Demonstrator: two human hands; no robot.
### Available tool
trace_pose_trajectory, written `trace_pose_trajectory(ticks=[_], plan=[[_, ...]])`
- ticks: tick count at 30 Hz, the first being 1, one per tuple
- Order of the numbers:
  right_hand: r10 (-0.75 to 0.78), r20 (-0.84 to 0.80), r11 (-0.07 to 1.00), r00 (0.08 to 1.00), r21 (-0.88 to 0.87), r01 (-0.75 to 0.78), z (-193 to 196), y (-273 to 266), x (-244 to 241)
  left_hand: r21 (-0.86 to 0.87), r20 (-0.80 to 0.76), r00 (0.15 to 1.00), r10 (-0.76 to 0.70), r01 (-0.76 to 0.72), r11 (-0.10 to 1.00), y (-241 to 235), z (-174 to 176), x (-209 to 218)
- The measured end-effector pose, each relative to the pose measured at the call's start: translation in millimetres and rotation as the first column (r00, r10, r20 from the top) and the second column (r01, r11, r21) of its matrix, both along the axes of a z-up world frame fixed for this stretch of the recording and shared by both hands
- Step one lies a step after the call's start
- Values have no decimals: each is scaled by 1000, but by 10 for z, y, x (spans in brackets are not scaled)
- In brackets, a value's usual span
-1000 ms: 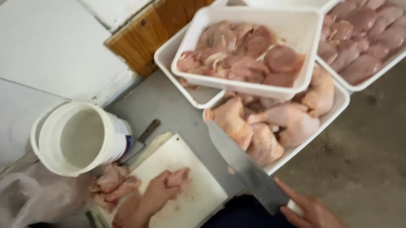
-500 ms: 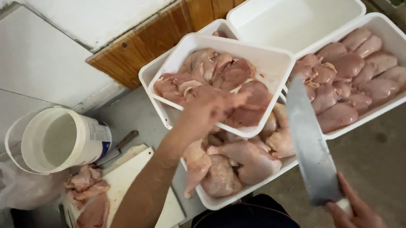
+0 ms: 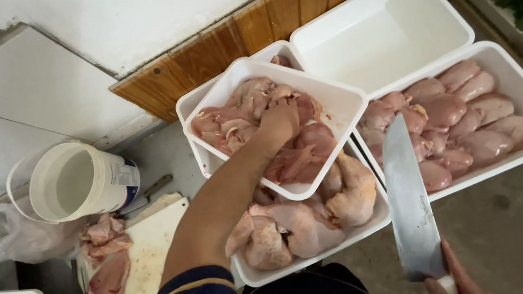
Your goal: Cutting and trimming raw chicken breast on a cutting board using a large knife in a commercial kitchen setting.
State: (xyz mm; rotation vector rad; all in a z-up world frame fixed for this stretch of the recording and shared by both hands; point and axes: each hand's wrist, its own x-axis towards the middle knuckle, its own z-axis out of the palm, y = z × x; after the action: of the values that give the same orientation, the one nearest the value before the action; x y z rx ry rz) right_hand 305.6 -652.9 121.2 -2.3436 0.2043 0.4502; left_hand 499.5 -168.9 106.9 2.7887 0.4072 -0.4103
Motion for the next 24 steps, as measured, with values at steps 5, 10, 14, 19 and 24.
trace_pose_trajectory(ticks=[5,10,14,19,24], plan=[[-24,-112,985,993,166,43,1,-67,58,510,-34,930,-366,331,794,95,-512,295],[-35,-33,980,999,195,41,-632,-389,25,122,-79,997,-16,26,992,159,259,277],[35,-84,981,996,193,-18,-705,-468,103,-286,93,967,238,-203,936,360,510,114],[48,-43,969,998,243,-36,-542,-251,127,-800,41,788,614,-342,493,370,1260,-234],[47,65,959,997,277,-63,-343,17,142,-993,38,580,814,-68,95,746,1321,-1016]])
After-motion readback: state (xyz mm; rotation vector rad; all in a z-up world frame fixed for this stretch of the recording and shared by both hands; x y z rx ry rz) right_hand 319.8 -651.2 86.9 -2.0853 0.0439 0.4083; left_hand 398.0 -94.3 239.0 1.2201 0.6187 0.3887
